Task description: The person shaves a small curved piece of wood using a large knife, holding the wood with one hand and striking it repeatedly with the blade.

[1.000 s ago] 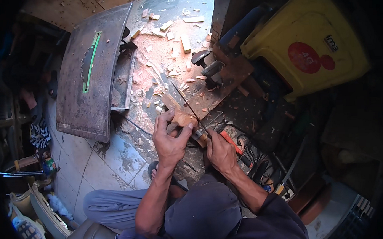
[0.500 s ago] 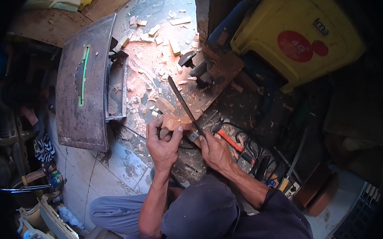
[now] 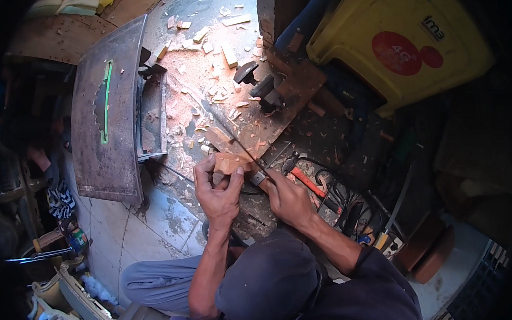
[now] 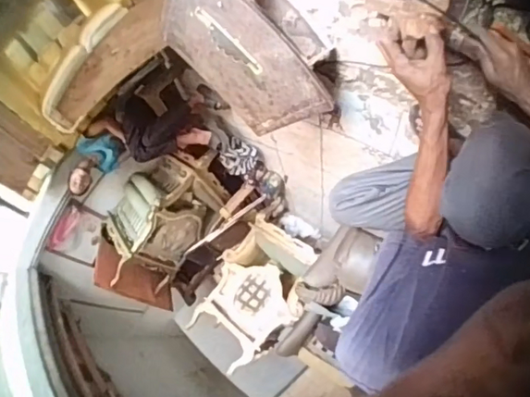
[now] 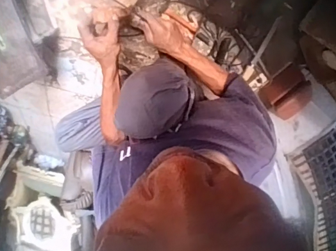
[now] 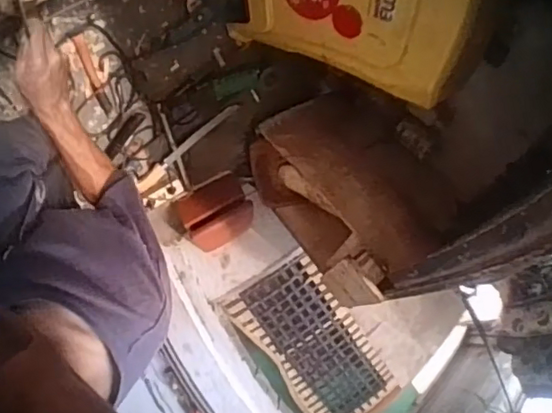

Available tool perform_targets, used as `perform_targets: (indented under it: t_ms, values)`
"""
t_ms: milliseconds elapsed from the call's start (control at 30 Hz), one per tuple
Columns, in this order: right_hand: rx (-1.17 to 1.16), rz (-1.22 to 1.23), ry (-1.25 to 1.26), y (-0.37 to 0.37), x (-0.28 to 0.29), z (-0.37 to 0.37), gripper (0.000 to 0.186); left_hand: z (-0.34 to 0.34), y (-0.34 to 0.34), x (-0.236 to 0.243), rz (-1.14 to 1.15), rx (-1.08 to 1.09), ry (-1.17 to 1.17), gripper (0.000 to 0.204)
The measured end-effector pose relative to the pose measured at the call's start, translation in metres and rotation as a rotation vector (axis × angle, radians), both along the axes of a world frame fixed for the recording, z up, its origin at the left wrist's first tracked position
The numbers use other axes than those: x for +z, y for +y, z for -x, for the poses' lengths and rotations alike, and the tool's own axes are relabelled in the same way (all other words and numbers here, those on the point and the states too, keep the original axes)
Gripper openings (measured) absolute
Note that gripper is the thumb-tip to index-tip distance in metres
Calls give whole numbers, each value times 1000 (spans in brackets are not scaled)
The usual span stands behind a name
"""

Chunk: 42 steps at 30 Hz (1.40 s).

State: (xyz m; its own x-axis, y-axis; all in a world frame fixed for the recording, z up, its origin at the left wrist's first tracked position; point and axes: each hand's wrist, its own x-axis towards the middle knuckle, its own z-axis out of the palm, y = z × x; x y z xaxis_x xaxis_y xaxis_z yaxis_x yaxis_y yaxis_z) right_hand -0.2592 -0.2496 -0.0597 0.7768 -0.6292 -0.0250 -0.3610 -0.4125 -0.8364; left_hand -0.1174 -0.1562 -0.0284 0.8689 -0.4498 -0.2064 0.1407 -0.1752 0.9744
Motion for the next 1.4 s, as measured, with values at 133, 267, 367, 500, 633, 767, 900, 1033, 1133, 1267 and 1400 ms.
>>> perform_targets:
  t_ms: [133,267,367,500,633,767,900,1033,1133,1267,1400]
  values:
    - [28,-25,53,-14,1,-2,26,-3,7,-4,-12,-27,-28,50]
    - [34,10,138,-6,5,0,27,3,0,9,-29,6,19,49]
    - [31,-16,94,-16,6,-3,26,1,-2,-2,8,-1,-33,48]
    - [1,-75,-32,-13,15,-8,16,3,0,4,-13,21,-9,53]
    - [34,-135,243,-26,-29,-4,17,4,-4,-7,-12,-11,-109,53]
    - [-33,-62,-51,-16,6,-10,21,-1,-6,5,-7,32,-24,55]
    - [26,-101,255,-16,-29,-3,27,6,-5,-2,51,10,-51,51]
    - [-54,-41,-197,-11,6,-6,29,6,-1,4,-8,36,-8,56]
    - [43,-120,168,-10,-21,0,27,4,-3,-5,2,-15,-101,56]
    - [-54,-79,-114,-16,-11,-6,24,4,-8,3,18,43,0,55]
    - [1,-140,190,-10,-25,4,23,8,0,-1,17,17,-59,57]
